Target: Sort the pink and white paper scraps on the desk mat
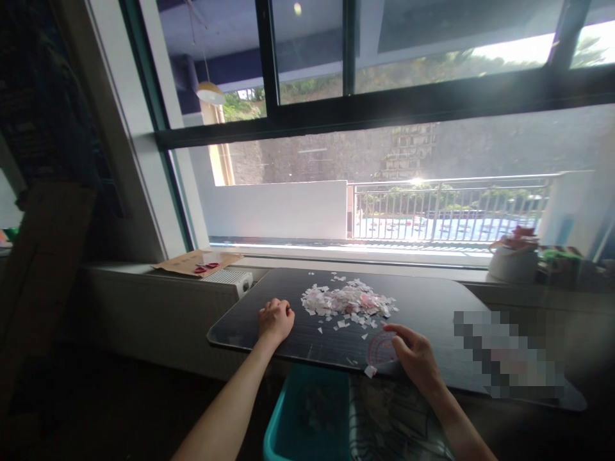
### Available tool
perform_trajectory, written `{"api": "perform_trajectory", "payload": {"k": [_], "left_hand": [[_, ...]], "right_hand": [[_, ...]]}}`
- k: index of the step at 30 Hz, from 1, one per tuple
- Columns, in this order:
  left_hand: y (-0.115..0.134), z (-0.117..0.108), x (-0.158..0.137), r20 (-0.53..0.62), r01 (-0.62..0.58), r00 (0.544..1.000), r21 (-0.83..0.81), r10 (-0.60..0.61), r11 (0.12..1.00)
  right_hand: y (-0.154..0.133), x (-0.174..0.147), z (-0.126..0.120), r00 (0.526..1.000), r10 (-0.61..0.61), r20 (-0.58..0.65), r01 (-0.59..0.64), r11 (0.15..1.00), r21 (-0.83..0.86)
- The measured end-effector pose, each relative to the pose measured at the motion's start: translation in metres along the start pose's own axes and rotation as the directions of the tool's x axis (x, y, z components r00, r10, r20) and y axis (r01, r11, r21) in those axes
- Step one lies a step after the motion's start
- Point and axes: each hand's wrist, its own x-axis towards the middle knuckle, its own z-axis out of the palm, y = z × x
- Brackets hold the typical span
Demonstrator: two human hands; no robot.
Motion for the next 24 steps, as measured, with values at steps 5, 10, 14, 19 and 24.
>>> {"api": "perform_trajectory", "payload": {"k": [5,10,14,19,24], "left_hand": [[0.0003,-0.0005,-0.0004,0.005,0.003,1.0,-0.001,-0.003,1.0],[-0.0005,0.0019,0.0007,-0.008,-0.008,1.0,-0.007,0.008,1.0],[-0.0011,0.0045,0.0009,-0.036,0.005,0.999,0.004,-0.005,1.0],[-0.002,0.0057,0.0008,-0.034,-0.001,0.999,-0.001,0.001,1.0],[-0.002,0.0054,0.0013,-0.029,0.003,1.0,-0.007,-0.004,1.0]], "right_hand": [[0.0007,-0.0006,-0.0014,1.0,0.014,0.01,-0.014,0.998,0.055],[0.004,0.0,0.0001,1.0,-0.007,-0.011,0.007,0.999,0.047],[0.0058,0.0014,0.0012,0.999,-0.034,-0.016,0.034,0.999,0.023],[0.0013,-0.0026,0.0006,0.998,-0.028,0.055,0.026,0.999,0.043],[0.0013,-0.0013,-0.0009,0.998,-0.047,0.038,0.045,0.998,0.047]]}}
